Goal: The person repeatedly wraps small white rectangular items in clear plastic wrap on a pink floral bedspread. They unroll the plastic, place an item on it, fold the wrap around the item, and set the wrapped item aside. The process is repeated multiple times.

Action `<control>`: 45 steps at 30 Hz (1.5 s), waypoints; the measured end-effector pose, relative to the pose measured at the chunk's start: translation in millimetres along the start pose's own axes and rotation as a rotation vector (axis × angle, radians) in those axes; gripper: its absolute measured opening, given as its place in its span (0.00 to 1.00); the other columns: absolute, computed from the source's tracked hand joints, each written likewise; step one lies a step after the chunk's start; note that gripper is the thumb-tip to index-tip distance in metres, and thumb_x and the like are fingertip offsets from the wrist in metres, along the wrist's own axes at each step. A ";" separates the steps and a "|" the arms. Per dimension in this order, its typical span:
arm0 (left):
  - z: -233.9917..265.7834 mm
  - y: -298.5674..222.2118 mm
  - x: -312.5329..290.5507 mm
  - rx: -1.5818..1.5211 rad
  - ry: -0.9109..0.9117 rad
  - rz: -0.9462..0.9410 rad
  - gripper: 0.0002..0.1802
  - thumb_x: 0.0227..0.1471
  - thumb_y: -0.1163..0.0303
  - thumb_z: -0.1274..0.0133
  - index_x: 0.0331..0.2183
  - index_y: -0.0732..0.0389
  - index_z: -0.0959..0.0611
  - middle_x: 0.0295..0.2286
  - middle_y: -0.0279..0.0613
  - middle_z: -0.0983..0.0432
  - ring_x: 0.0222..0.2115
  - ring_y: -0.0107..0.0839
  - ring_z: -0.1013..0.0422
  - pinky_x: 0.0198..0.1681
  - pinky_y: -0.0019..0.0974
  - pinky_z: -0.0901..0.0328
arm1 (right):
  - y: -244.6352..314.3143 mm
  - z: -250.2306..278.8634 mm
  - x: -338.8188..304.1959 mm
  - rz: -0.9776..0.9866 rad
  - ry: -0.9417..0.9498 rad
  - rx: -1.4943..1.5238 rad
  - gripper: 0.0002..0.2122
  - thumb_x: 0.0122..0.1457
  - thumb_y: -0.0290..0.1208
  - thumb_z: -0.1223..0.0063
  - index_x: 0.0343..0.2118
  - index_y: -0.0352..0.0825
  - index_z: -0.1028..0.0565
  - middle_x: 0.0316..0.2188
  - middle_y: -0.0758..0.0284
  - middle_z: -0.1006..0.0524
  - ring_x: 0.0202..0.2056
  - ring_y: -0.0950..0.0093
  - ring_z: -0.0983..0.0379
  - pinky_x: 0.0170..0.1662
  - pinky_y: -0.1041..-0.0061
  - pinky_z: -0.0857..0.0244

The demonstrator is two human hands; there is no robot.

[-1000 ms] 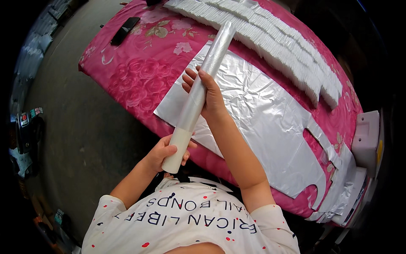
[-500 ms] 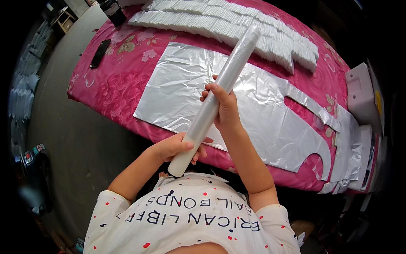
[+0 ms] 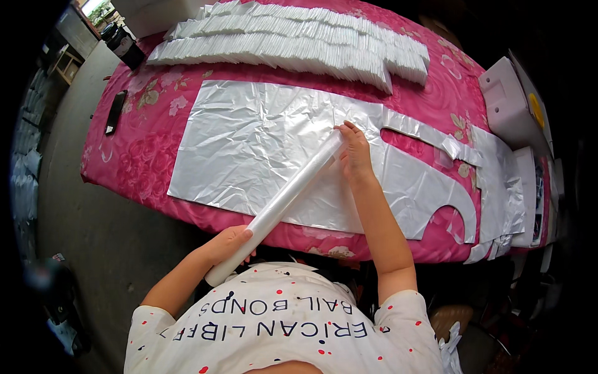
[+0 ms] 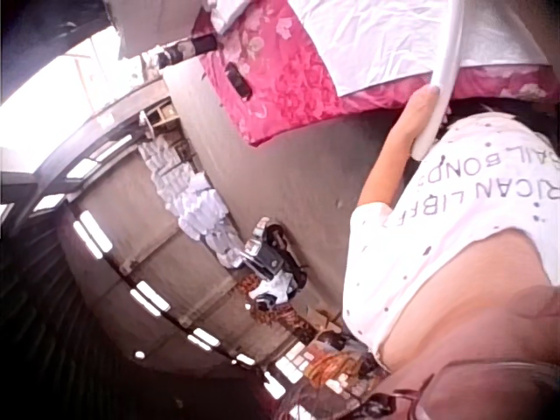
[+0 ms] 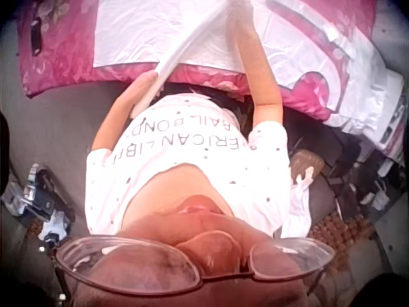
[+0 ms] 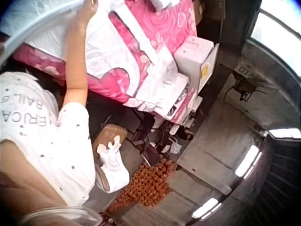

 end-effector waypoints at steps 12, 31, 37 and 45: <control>-6.5 12.5 -13.7 0.094 -0.046 -0.012 0.18 0.52 0.62 0.49 0.42 0.63 0.28 0.28 0.37 0.29 0.26 0.23 0.32 0.30 0.30 0.34 | 24.4 16.1 -12.2 -0.075 0.271 -0.796 0.11 0.54 0.37 0.46 0.29 0.33 0.25 0.22 0.74 0.28 0.19 0.86 0.38 0.21 0.84 0.42; 47.7 49.0 -43.7 0.002 0.273 0.170 0.25 0.44 0.65 0.42 0.43 0.66 0.27 0.35 0.39 0.26 0.36 0.25 0.31 0.40 0.31 0.35 | 107.9 147.0 51.9 0.145 0.081 -0.928 0.09 0.55 0.32 0.47 0.23 0.32 0.26 0.16 0.77 0.32 0.18 0.88 0.41 0.21 0.87 0.47; 45.3 -23.0 -50.4 0.393 0.263 0.130 0.27 0.39 0.62 0.38 0.42 0.65 0.24 0.35 0.39 0.24 0.36 0.28 0.29 0.40 0.31 0.35 | 136.6 145.4 48.8 0.187 0.064 -0.952 0.08 0.56 0.31 0.48 0.25 0.31 0.26 0.15 0.79 0.34 0.16 0.90 0.45 0.19 0.87 0.51; -13.8 -143.6 38.6 1.330 -0.218 -0.757 0.23 0.34 0.63 0.38 0.37 0.57 0.23 0.29 0.39 0.25 0.30 0.39 0.28 0.34 0.39 0.34 | 71.9 50.0 55.7 0.039 0.356 -0.920 0.08 0.55 0.32 0.46 0.26 0.31 0.25 0.16 0.77 0.32 0.19 0.88 0.40 0.22 0.85 0.45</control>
Point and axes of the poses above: each hand's wrist, its own x-axis towards the middle knuckle, its own z-axis out of the back of the hand, y = z × x, the point moved 4 cm from there along x, towards the middle knuckle
